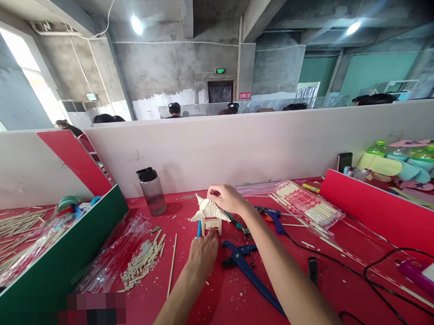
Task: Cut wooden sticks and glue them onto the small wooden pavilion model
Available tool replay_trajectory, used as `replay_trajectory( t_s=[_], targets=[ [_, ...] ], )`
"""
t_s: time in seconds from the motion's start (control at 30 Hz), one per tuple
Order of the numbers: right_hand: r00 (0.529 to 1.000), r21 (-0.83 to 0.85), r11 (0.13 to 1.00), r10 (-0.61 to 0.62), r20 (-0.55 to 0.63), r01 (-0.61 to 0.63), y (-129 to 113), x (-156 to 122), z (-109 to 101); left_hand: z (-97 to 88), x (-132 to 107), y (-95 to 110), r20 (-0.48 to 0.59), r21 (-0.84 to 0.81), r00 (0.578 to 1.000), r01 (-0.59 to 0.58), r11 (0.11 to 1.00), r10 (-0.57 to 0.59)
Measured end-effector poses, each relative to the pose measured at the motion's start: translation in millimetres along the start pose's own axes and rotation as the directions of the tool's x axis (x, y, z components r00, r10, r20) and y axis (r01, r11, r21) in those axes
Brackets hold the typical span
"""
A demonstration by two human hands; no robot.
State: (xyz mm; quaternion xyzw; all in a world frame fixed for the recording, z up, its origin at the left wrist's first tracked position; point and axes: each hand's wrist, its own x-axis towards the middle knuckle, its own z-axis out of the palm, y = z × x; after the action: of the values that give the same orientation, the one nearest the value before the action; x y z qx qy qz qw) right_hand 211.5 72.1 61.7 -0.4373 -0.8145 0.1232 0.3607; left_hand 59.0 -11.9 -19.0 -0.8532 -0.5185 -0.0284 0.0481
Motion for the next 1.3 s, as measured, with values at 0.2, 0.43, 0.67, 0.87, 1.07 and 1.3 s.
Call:
replay_trajectory(
  t_s=[0.2,0.43,0.67,0.87,1.07,1.3],
  targets=[
    [1.0,0.005,1.0,0.001,0.003,-0.001,1,1,1,7.8,3,2,-0.021,-0.015,1.0,0.022,1.0,-0.022],
    [1.0,0.012,1.0,0.001,0.008,-0.001,2,1,1,16.7,9,-1,-0.056,-0.063,0.998,0.01,0.998,-0.013],
    [1.0,0.013,1.0,-0.002,0.003,0.002,1,0,1,11.2,11,1,0.006,-0.031,1.0,0.022,0.999,-0.022],
    [1.0,0.012,1.0,0.004,0.001,-0.004,-1,0,0,11.5,11,-2,-0.012,-0.062,1.0,-0.01,0.998,0.009],
    [1.0,0.002,1.0,0.002,-0.005,-0.002,0,0,0,11.7,11,-5,-0.034,-0.073,0.999,0.018,0.997,-0.021],
    [1.0,0.011,1.0,-0.004,-0.007,0.004,0,-1,0,9.1,16,0,0.004,-0.01,0.998,0.061,0.998,-0.061]
  ],
)
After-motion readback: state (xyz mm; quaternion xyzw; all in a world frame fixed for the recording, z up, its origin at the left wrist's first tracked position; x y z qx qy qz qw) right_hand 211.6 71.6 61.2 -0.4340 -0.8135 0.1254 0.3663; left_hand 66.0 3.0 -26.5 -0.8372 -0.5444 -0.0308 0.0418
